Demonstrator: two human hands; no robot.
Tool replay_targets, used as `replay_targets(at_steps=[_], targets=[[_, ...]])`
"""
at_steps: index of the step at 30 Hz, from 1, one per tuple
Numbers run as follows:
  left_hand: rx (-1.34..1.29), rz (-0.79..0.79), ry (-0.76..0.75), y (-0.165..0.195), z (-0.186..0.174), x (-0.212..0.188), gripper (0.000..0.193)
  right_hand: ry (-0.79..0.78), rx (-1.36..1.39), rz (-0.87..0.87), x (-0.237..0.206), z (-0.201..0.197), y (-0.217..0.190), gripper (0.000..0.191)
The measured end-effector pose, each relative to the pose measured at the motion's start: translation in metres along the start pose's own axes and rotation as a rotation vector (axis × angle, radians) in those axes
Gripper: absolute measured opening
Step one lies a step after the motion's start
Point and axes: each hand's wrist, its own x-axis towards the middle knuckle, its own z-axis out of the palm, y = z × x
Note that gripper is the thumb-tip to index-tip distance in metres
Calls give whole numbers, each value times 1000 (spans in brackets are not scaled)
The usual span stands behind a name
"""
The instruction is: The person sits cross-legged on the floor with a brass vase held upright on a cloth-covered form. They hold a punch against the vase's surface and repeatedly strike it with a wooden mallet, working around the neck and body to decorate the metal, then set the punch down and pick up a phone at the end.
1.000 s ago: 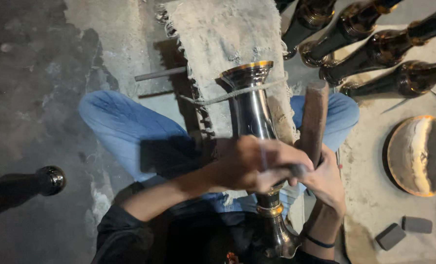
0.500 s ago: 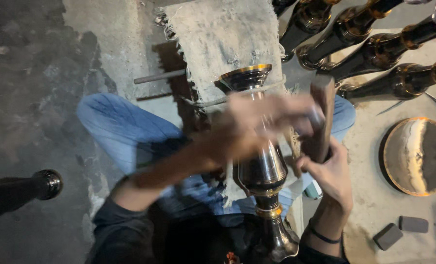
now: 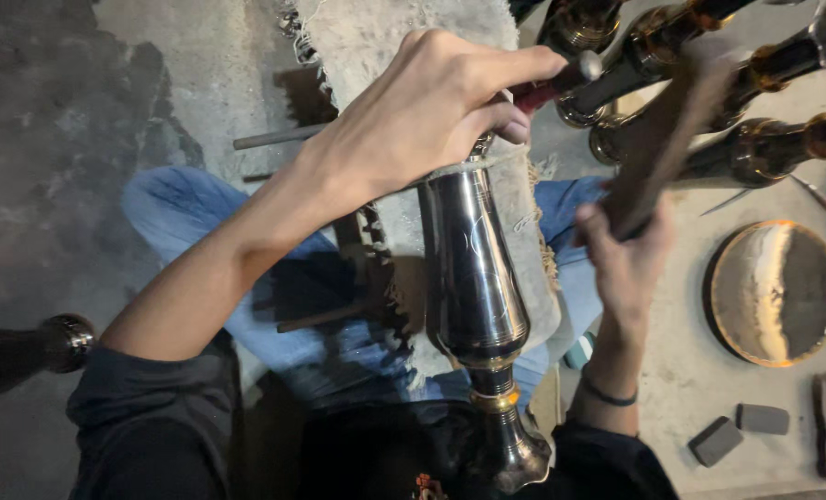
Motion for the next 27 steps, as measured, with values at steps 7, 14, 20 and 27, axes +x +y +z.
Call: replay_targets(at_steps=[7,14,20,27], targets=[[77,-1,-66,-2,4,8,41,146,-124,-419,29,-27,-2,65],[98,-36,-98,4,6,14,40,22,24,-396,29,-23,-9,78],[180,-72,-171,10,6,25,40,-52,53,-404,29,-6,-19,74],[186,19,-174,12,2,32,41,-102,14,-344,24,-1,8,70]])
